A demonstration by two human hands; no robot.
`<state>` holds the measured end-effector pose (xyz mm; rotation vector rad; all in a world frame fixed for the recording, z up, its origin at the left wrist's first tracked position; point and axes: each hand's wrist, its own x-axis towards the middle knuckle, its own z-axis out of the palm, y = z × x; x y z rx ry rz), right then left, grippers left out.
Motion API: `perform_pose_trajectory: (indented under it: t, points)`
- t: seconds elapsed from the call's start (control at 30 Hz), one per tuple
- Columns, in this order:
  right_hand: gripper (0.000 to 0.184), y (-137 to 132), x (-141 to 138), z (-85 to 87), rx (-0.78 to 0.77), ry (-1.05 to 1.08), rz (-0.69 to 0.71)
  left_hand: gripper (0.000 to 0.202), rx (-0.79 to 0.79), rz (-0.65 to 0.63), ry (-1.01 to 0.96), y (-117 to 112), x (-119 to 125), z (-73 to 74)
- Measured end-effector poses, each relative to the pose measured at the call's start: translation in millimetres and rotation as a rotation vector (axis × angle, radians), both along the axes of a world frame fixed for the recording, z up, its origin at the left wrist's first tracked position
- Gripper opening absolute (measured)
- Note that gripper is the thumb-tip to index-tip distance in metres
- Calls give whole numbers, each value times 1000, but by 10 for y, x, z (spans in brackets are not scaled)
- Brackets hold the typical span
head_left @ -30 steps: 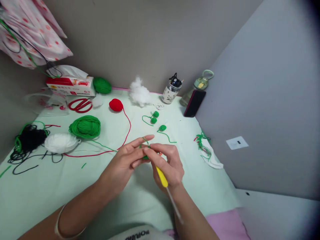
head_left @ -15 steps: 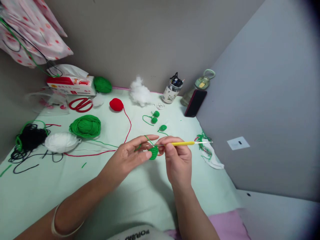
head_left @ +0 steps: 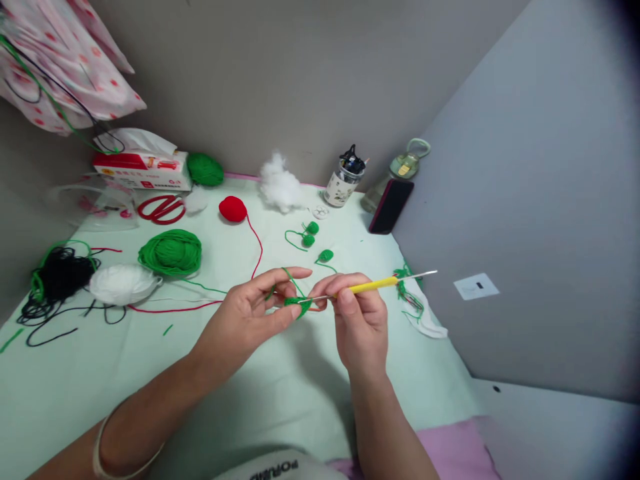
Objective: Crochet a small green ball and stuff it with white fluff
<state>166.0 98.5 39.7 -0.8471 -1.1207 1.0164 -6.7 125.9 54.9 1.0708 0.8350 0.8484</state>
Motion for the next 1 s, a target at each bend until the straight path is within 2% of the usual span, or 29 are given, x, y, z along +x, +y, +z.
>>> perform_pose_trajectory:
  t: [0.13,0.27,0.47,0.53,0.63,0.77,0.87,0.93,1.0]
  points:
    - [15,-42,-30,24,116,-196,-81,36,77,81,110,-12,13,18]
    - [17,-78,-72,12,214,-345,-165,35,222,143,234,-23,6,-4]
    - [18,-63,-101,7,176,-204,-137,34,278,142,263,-27,-18,18]
    - [18,-59,-97,6,180,-236,-136,33,286,148,272,-21,-19,19]
    - [21,-66,-83,-2,246,-386,-157,32,315,160,295,-13,-13,9]
    - [30,-94,-74,-32,432,-648,-208,34,352,193,324,-18,1,25]
    - [39,-131,-89,-74,548,-871,-343,38,268,214,261,-44,10,48]
    - [42,-151,-103,-98,619,-997,-449,44,103,170,107,-59,17,50]
    - [38,-152,-110,-101,665,-1009,-503,49,-115,57,-92,-56,20,38]
